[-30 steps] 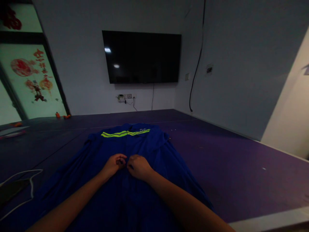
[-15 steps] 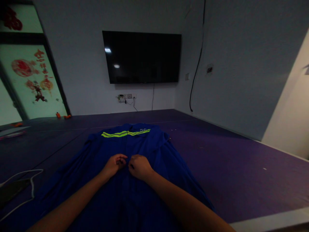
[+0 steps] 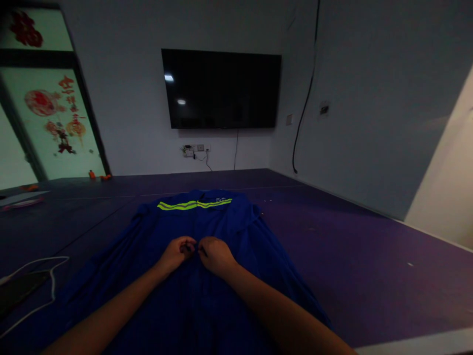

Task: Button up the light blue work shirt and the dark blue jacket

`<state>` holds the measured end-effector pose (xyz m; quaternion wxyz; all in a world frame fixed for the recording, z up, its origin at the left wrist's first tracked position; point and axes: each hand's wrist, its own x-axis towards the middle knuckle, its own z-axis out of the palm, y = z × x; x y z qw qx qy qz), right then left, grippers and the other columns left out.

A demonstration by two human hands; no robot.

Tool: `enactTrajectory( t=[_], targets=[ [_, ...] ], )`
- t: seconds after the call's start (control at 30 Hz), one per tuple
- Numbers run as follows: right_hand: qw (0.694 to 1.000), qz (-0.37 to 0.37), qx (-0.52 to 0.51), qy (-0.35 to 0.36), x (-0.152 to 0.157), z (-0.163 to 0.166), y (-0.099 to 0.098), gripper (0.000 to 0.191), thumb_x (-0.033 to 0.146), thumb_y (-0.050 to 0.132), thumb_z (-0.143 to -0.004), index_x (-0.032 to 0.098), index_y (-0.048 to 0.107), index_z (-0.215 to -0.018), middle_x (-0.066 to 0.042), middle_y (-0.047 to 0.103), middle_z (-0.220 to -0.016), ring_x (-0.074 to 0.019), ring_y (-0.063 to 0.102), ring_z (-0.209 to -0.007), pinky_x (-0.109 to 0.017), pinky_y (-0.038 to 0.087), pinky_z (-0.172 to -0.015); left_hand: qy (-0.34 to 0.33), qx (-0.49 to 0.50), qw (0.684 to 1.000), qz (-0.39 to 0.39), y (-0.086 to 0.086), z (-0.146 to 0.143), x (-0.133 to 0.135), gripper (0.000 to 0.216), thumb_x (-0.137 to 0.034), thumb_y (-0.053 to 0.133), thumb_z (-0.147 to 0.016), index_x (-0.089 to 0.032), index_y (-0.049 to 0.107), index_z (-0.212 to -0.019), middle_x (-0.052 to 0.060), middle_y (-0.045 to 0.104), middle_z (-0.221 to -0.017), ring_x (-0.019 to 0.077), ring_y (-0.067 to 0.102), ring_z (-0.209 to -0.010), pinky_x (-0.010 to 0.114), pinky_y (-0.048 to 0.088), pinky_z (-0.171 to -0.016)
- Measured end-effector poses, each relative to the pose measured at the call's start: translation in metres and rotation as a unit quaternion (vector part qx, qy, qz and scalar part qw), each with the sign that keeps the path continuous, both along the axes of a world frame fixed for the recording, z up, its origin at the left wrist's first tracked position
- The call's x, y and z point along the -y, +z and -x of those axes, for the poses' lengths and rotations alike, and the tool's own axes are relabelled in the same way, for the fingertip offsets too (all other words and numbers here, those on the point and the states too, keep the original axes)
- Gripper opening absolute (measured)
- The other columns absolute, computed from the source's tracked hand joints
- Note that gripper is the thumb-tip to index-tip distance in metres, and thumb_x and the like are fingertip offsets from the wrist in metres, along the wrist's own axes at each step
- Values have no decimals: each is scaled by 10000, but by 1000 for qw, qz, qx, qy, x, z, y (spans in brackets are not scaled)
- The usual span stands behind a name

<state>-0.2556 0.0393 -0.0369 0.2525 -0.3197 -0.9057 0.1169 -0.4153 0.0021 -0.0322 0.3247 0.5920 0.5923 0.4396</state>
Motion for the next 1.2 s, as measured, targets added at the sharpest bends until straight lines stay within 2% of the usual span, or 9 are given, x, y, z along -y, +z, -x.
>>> enactTrajectory(
  t=[0.3, 0.57, 0.8, 1.03, 1.2],
  targets=[
    [1000, 20, -9, 0, -7, 4, -5, 163, 201, 445, -823, 173, 602, -856, -47, 617, -880, -150, 546, -854, -246, 371, -734, -14, -12, 1000, -3, -2, 1, -2, 345, -119, 589, -539, -110, 605, -884, -11, 583, -676, 56, 439, -496, 185, 336, -499],
    [995, 83, -48, -10, -20, 8, -15, 159, 223, 476, -802, 179, 627, -820, -30, 635, -824, -128, 559, -745, -215, 355, -608, -18, -26, 1000, -2, -2, 2, -3, 343, -96, 581, -533, -110, 607, -875, -9, 573, -712, 46, 426, -487, 179, 337, -489],
    [988, 140, -66, -24, -23, 11, -15, 189, 255, 477, -802, 183, 651, -796, -16, 646, -741, -120, 557, -656, -205, 334, -535, -7, -52, 999, -5, -1, 1, -2, 340, -104, 576, -539, -124, 617, -876, -13, 573, -703, 55, 441, -491, 183, 345, -495],
    [984, 141, -110, -19, -18, 8, -12, 154, 219, 502, -768, 173, 650, -761, -15, 648, -729, -120, 562, -654, -203, 368, -563, 7, -63, 998, -8, -2, 0, -1, 294, -158, 578, -574, -125, 613, -864, -27, 551, -623, 67, 450, -488, 182, 342, -487],
    [985, 128, -113, -10, -14, 6, -9, 158, 159, 527, -713, 175, 644, -817, -12, 646, -739, -121, 561, -651, -204, 384, -574, 17, -80, 996, -20, 2, -1, 1, 217, -209, 597, -583, -131, 599, -785, -41, 521, -580, 67, 429, -477, 185, 331, -485]
  ],
)
